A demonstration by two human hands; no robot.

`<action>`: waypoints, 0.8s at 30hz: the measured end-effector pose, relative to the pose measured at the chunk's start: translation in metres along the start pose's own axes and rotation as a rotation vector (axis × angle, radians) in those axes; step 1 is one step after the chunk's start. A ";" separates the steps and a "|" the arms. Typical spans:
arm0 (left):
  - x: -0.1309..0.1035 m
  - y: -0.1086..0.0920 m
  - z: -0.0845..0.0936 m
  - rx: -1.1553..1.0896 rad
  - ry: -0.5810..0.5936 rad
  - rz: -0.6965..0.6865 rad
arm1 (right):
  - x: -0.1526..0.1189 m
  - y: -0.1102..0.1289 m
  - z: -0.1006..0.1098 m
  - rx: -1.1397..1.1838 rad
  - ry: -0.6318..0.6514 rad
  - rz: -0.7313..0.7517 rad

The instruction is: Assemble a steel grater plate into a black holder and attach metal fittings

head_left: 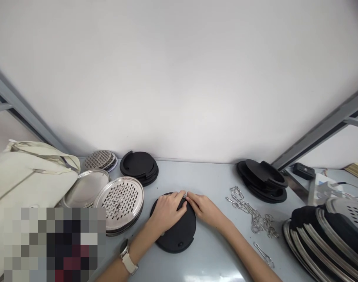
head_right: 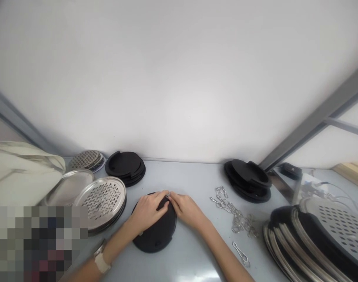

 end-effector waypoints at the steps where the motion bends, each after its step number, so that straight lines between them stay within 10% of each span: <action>1: 0.000 0.000 0.000 -0.005 0.002 0.007 | 0.000 -0.001 0.000 -0.001 -0.006 0.001; 24: 0.001 0.000 -0.003 0.012 0.009 -0.002 | -0.003 -0.003 -0.003 -0.106 0.003 -0.008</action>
Point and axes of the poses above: each hand's wrist, its own x-axis towards the middle knuckle, its own z-axis out of the back of the hand, y = z × x, the point moved 2 cm from there along x, towards the middle knuckle, and after that the axes turned 5 degrees about x, right-handed, at the moved point
